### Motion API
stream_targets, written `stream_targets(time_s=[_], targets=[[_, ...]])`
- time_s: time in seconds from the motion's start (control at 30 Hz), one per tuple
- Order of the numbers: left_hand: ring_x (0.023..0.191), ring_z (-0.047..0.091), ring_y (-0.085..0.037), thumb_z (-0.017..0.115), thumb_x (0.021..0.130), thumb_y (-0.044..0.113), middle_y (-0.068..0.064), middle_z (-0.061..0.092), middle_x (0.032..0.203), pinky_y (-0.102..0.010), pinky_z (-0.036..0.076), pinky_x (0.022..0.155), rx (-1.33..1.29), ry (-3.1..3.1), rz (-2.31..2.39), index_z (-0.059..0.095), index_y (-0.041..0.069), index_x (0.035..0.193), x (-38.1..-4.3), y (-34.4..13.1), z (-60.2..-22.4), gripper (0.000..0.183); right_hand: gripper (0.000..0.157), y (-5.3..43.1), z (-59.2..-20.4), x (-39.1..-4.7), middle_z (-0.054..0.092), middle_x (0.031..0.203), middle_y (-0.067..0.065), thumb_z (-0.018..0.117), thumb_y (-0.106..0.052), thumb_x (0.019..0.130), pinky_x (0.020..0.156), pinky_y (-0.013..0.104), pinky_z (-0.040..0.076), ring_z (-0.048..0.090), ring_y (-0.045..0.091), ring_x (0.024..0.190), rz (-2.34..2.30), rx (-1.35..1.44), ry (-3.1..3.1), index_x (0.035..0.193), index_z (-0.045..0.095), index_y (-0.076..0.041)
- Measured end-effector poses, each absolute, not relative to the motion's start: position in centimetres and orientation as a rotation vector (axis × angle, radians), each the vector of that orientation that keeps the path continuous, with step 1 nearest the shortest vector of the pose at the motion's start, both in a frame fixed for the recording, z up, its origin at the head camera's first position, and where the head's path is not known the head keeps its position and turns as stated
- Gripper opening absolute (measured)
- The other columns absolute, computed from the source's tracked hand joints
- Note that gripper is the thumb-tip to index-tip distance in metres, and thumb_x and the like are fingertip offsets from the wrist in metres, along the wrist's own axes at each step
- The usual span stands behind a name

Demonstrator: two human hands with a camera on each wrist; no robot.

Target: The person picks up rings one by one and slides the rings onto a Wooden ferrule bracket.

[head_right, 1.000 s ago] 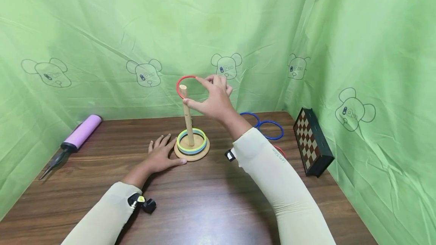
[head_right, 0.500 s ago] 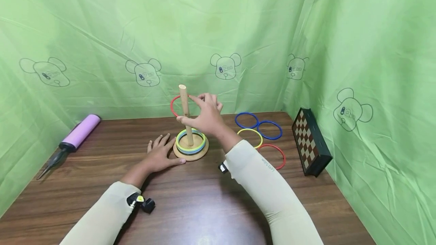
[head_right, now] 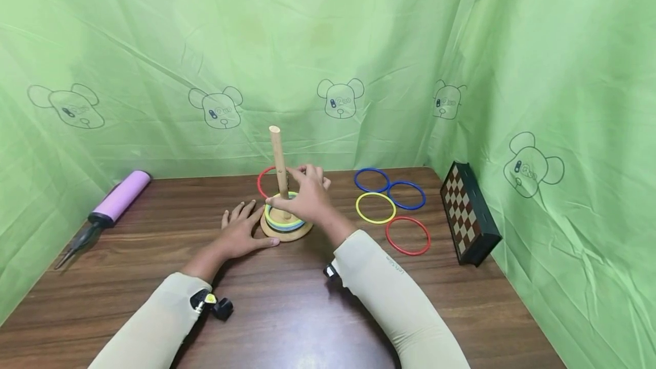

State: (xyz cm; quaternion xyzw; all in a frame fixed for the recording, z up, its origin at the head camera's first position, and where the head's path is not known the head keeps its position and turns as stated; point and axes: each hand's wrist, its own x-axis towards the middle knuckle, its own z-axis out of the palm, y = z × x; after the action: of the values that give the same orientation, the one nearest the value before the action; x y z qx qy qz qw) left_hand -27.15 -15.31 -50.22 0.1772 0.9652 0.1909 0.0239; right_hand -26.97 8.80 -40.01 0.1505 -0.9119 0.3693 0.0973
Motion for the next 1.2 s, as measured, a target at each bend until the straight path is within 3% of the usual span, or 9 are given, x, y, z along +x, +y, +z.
stream_targets(time_s=[0.43,0.87,1.2], targets=[[0.168,0.011,-0.053,0.069,0.086,0.087,-0.025,0.022,0.181,-0.085,0.004,0.126,0.538,2.976,0.594,0.032,0.018,0.174,-27.1,-15.3,-50.3,0.118,0.090,8.4,-43.1,-27.1,0.054,0.151,0.011,0.097,-0.056,0.076,0.113,0.060,0.029,0.040,0.033,0.142,1.073,0.463,-2.726,0.152,0.066,-0.019],[0.167,0.013,-0.054,0.069,0.085,0.087,-0.025,0.023,0.180,-0.085,0.005,0.126,0.544,2.985,0.597,0.033,0.020,0.174,-27.1,-15.2,-50.3,0.117,0.097,8.6,-44.2,-27.1,0.053,0.160,0.010,0.098,-0.052,0.077,0.112,0.060,0.030,0.041,0.034,0.143,1.038,0.451,-2.806,0.159,0.059,-0.020],[0.167,0.014,-0.055,0.070,0.085,0.086,-0.027,0.024,0.180,-0.085,0.005,0.126,0.545,2.986,0.607,0.036,0.018,0.173,-27.1,-15.3,-50.2,0.116,0.099,8.9,-44.7,-27.0,0.052,0.164,0.009,0.097,-0.051,0.077,0.111,0.060,0.031,0.038,0.034,0.147,0.996,0.464,-2.852,0.159,0.058,-0.012]])
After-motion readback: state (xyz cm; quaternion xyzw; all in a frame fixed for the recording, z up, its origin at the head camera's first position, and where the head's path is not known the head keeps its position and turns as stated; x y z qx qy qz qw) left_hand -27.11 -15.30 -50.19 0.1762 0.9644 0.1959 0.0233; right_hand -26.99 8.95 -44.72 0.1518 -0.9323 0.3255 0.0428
